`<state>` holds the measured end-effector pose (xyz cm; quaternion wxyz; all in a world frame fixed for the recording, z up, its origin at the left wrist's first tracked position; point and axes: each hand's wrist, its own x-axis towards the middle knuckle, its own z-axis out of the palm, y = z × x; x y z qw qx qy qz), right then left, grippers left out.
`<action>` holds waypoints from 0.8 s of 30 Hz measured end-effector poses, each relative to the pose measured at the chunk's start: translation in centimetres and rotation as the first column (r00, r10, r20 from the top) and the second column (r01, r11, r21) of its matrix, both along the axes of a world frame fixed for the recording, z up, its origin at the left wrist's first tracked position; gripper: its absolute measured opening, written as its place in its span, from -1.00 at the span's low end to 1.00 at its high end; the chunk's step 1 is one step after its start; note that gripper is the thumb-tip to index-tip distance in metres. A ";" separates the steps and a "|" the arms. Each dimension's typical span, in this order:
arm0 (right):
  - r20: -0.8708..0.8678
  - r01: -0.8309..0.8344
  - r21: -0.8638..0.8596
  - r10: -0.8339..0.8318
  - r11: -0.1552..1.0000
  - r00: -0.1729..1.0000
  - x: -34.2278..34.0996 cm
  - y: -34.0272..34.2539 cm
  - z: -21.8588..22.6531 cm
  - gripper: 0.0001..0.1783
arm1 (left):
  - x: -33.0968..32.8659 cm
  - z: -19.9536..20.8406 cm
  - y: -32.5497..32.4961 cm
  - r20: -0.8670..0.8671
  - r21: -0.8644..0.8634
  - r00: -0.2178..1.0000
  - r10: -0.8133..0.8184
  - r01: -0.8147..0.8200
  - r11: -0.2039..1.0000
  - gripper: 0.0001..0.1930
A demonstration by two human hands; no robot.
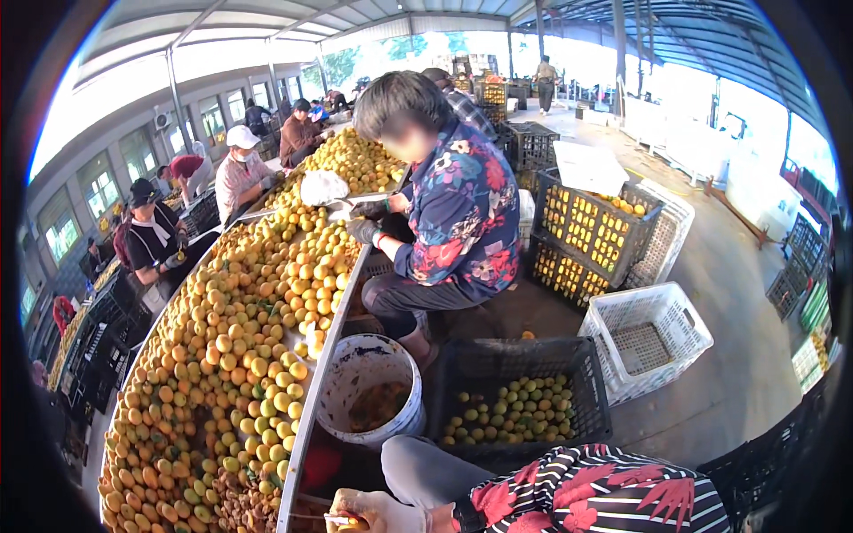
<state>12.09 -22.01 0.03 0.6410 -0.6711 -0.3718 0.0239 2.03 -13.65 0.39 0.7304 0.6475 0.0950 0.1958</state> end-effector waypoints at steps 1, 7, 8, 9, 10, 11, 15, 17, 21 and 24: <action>0.007 0.001 -0.002 -0.001 1.000 1.000 0.0 -0.2 0.1 -0.74 | 0.1 -0.1 -0.1 -0.015 -0.022 1.000 -0.006 0.006 1.000 -0.37; 0.037 0.013 0.004 -0.013 1.000 0.999 0.1 0.1 -0.1 -0.74 | 0.7 -2.2 0.4 -0.011 -0.270 0.999 0.045 -0.047 0.962 -0.71; 0.042 0.016 0.004 -0.016 1.000 0.999 0.1 0.1 0.0 -0.74 | 0.8 -2.8 0.5 -0.038 -0.351 0.998 0.058 -0.067 0.934 -0.74; 0.049 0.019 0.004 -0.019 1.000 0.999 0.1 0.1 0.1 -0.74 | 0.9 -3.4 0.4 -0.048 -0.170 0.994 0.102 -0.109 0.979 -0.74; 0.052 0.022 0.009 -0.022 1.000 0.998 0.0 0.1 0.0 -0.74 | 0.8 -3.9 0.1 -0.052 0.019 0.987 0.150 -0.150 0.989 -0.73; 0.059 0.022 0.008 -0.023 1.000 0.998 0.0 0.2 0.1 -0.74 | 0.7 -4.3 0.1 -0.045 0.207 0.979 0.199 -0.186 0.961 -0.73; 0.083 0.030 0.006 -0.030 1.000 0.996 0.0 0.1 0.2 -0.75 | 0.7 -2.9 0.5 -0.079 -0.137 0.994 0.073 -0.084 0.987 -0.71; 0.091 0.028 0.007 -0.028 1.000 0.995 -0.1 0.4 -0.1 -0.75 | 0.9 0.8 -1.1 -0.175 -0.400 0.983 0.056 -0.123 0.908 -0.68; 0.119 0.018 0.007 -0.019 1.000 0.993 -0.3 0.6 0.1 -0.75 | 0.6 0.5 -0.8 -0.169 -0.444 0.983 0.069 -0.138 0.885 -0.64; 0.142 0.029 0.007 -0.029 1.000 0.989 -0.3 0.5 0.3 -0.75 | 0.3 -4.1 0.6 -0.142 -0.344 0.990 0.027 -0.075 0.936 -0.61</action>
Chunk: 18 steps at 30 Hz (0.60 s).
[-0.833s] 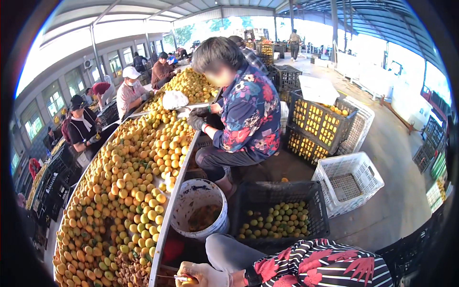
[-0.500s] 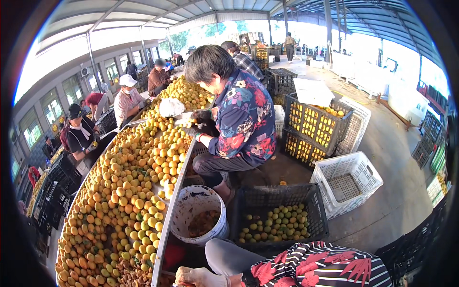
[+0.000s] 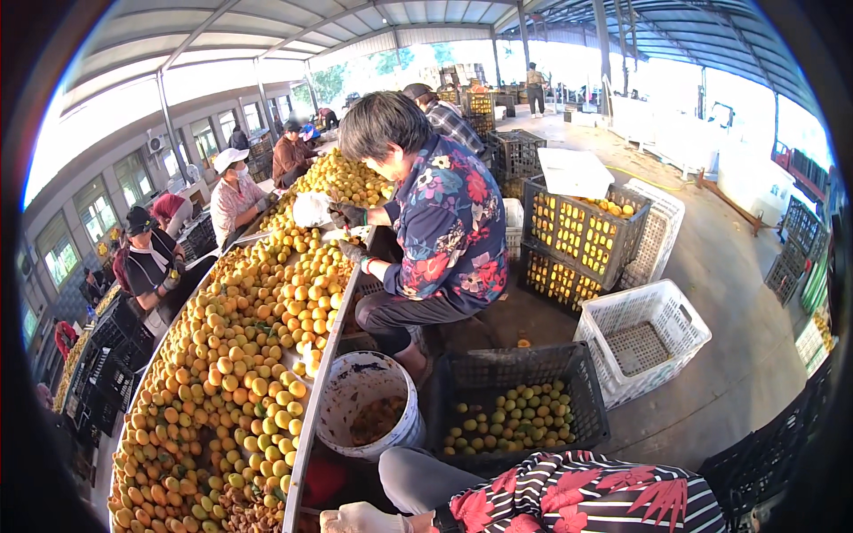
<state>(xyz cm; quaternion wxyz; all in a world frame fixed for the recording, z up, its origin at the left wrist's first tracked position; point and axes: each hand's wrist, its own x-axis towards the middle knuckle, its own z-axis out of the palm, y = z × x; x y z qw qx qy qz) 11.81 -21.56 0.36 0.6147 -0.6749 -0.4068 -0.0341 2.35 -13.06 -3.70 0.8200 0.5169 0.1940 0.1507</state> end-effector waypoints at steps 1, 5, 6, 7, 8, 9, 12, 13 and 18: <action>0.005 -0.001 0.001 0.001 1.000 1.000 0.0 0.0 0.0 -0.75 | 0.2 -0.1 -0.1 0.005 0.008 1.000 0.005 -0.005 1.000 -0.61; 0.028 -0.005 0.002 0.005 1.000 1.000 -0.1 -0.1 0.2 -0.75 | 0.9 0.5 -0.4 0.019 0.026 1.000 0.011 -0.011 1.000 -0.61; 0.030 -0.008 0.001 0.008 1.000 1.000 0.1 -0.1 0.3 -0.75 | 0.9 0.5 -0.4 0.018 0.026 1.000 0.013 -0.014 1.000 -0.61; 0.035 -0.008 0.000 0.008 1.000 0.999 0.0 -0.1 0.3 -0.75 | 0.9 0.6 -0.5 0.021 0.031 1.000 0.014 -0.015 0.999 -0.61; 0.039 -0.007 0.002 0.007 1.000 0.999 0.1 -0.2 0.4 -0.75 | 0.8 0.5 -0.4 0.022 0.032 1.000 0.014 -0.015 0.999 -0.61; 0.043 -0.005 -0.001 0.005 1.000 0.999 0.1 -0.2 0.4 -0.75 | 0.9 0.6 -0.5 0.024 0.033 1.000 0.015 -0.016 0.999 -0.61; 0.055 0.002 -0.003 -0.002 1.000 0.999 0.2 -0.5 0.5 -0.75 | 0.9 0.7 -0.6 0.026 0.033 1.000 0.012 -0.013 0.999 -0.61; 0.060 0.004 -0.004 -0.004 1.000 0.998 0.2 -0.5 0.5 -0.75 | 1.0 0.7 -0.7 0.027 0.033 1.000 0.011 -0.012 0.999 -0.60; 0.079 -0.002 -0.005 0.002 1.000 0.997 0.2 -0.3 0.4 -0.75 | 1.0 0.6 -0.7 0.028 0.034 1.000 0.009 -0.010 0.999 -0.60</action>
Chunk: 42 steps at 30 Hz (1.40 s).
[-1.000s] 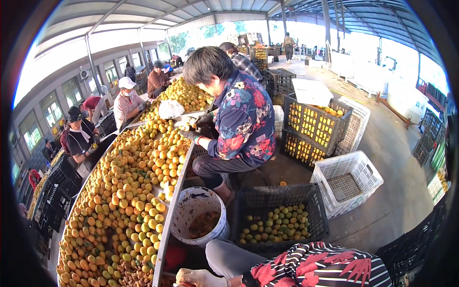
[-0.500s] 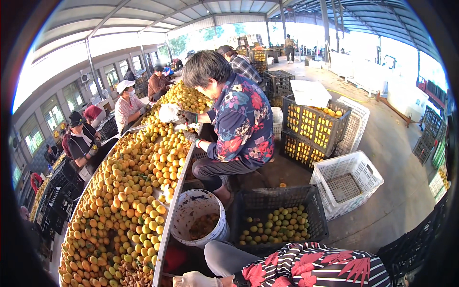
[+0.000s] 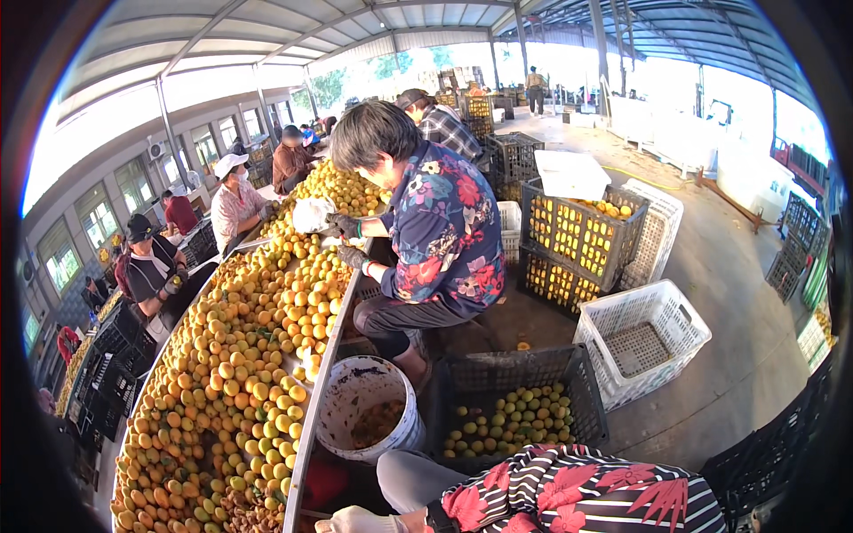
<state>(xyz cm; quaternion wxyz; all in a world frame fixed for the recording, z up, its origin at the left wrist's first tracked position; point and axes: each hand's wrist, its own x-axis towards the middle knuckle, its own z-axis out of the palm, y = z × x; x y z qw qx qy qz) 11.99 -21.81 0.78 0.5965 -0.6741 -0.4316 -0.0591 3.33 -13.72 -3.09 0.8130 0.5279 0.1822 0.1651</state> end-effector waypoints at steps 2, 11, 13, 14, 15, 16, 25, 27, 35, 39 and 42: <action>0.006 -0.001 0.005 0.001 1.000 1.000 0.1 0.2 -0.1 -0.75 | 0.0 -0.1 0.1 0.000 0.001 1.000 -0.002 0.002 1.000 -0.60; 0.064 0.001 0.020 -0.002 1.000 0.998 -0.1 0.4 0.0 -0.75 | 0.2 -0.5 0.4 0.000 -0.007 1.000 -0.009 0.009 1.000 -0.60; 0.072 0.014 0.021 -0.016 1.000 0.997 0.0 0.0 -0.1 -0.75 | 0.3 -0.6 0.3 -0.002 -0.014 1.000 -0.011 0.011 1.000 -0.59; 0.076 0.014 0.017 -0.015 1.000 0.997 0.0 0.0 -0.1 -0.75 | 0.3 -0.7 0.3 -0.002 -0.018 1.000 -0.010 0.010 1.000 -0.59; 0.080 0.014 0.013 -0.015 1.000 0.997 0.1 0.0 -0.1 -0.75 | 0.5 -0.7 0.3 -0.003 -0.019 1.000 -0.010 0.010 1.000 -0.59; 0.082 0.015 0.012 -0.016 1.000 0.997 0.1 -0.1 -0.1 -0.75 | 0.6 -0.7 0.3 -0.001 -0.021 1.000 -0.009 0.009 1.000 -0.59; 0.099 0.008 0.001 -0.008 1.000 0.995 0.2 0.4 -0.3 -0.75 | 0.0 -1.7 1.0 -0.007 -0.050 1.000 0.000 0.000 0.999 -0.59; 0.105 0.010 -0.002 -0.009 1.000 0.994 0.2 0.4 -0.2 -0.75 | -0.1 -2.0 1.3 -0.005 -0.060 1.000 0.003 -0.003 0.998 -0.59; 0.126 0.017 -0.005 -0.016 1.000 0.992 0.1 0.2 -0.1 -0.75 | -0.6 -3.5 2.4 0.002 -0.094 1.000 0.005 -0.004 0.996 -0.58; 0.136 0.020 -0.003 -0.020 1.000 0.991 0.1 0.6 -0.1 -0.74 | -0.1 -1.2 1.2 -0.005 -0.025 1.000 0.018 -0.018 1.000 -0.58; 0.145 0.027 -0.005 -0.026 1.000 0.989 0.2 0.5 -0.1 -0.74 | 0.0 -0.1 0.6 -0.010 0.007 1.000 0.016 -0.016 1.000 -0.58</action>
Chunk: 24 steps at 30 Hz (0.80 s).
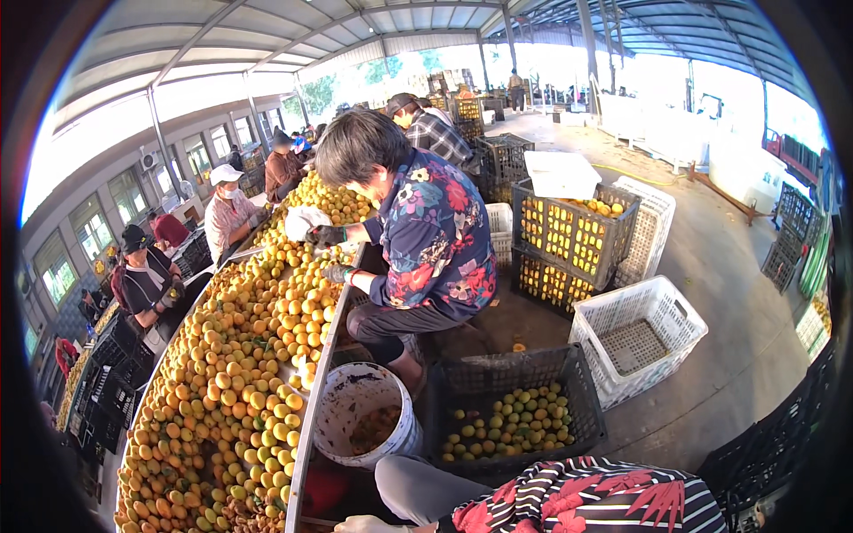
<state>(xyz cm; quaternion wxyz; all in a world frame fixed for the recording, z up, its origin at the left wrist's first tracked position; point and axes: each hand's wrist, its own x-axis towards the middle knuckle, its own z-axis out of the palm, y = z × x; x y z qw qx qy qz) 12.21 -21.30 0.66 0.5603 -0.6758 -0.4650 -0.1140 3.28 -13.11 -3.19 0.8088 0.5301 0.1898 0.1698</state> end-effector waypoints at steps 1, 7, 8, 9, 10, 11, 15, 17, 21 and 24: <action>0.004 -0.002 0.000 0.002 1.000 1.000 0.0 0.1 0.1 -0.74 | -0.1 0.4 -0.1 0.001 0.015 1.000 0.006 -0.007 1.000 -0.58; 0.008 0.003 -0.001 -0.003 1.000 1.000 -0.1 0.1 0.2 -0.74 | -0.5 2.5 -0.8 -0.001 0.080 1.000 0.025 -0.025 0.996 -0.58; 0.009 0.002 0.000 -0.002 1.000 1.000 -0.1 0.3 0.1 -0.74 | -0.5 3.0 -1.0 0.000 0.092 0.999 0.033 -0.033 0.995 -0.58; 0.014 0.012 -0.005 -0.012 1.000 1.000 -0.1 0.1 0.2 -0.74 | -0.4 3.7 -1.4 0.004 0.097 1.000 0.029 -0.029 0.995 -0.57; 0.015 0.013 -0.009 -0.012 1.000 1.000 -0.3 0.1 0.2 -0.74 | -0.7 4.3 -1.7 0.007 0.102 0.999 0.039 -0.039 0.994 -0.57; 0.014 0.017 -0.010 -0.017 1.000 1.000 -0.3 0.0 0.1 -0.74 | -0.7 4.9 -1.9 0.010 0.114 0.999 0.042 -0.043 0.993 -0.57; 0.017 0.009 -0.006 -0.009 1.000 1.000 -0.3 0.3 0.1 -0.74 | -1.3 2.7 -0.5 0.046 0.246 0.994 0.097 -0.105 0.963 -0.60; 0.016 0.012 -0.004 -0.012 1.000 1.000 -0.4 0.1 0.0 -0.74 | -1.2 2.8 -0.7 0.061 0.305 0.993 0.097 -0.111 0.946 -0.62; 0.023 0.018 -0.013 -0.018 1.000 1.000 -0.7 -0.1 0.0 -0.74 | -1.2 6.2 -2.8 0.095 0.355 0.994 0.050 -0.081 0.931 -0.62; 0.029 0.023 -0.009 -0.022 1.000 0.999 -0.7 -0.3 0.1 -0.74 | -1.1 6.0 -3.1 0.102 0.339 0.995 0.011 -0.045 0.940 -0.62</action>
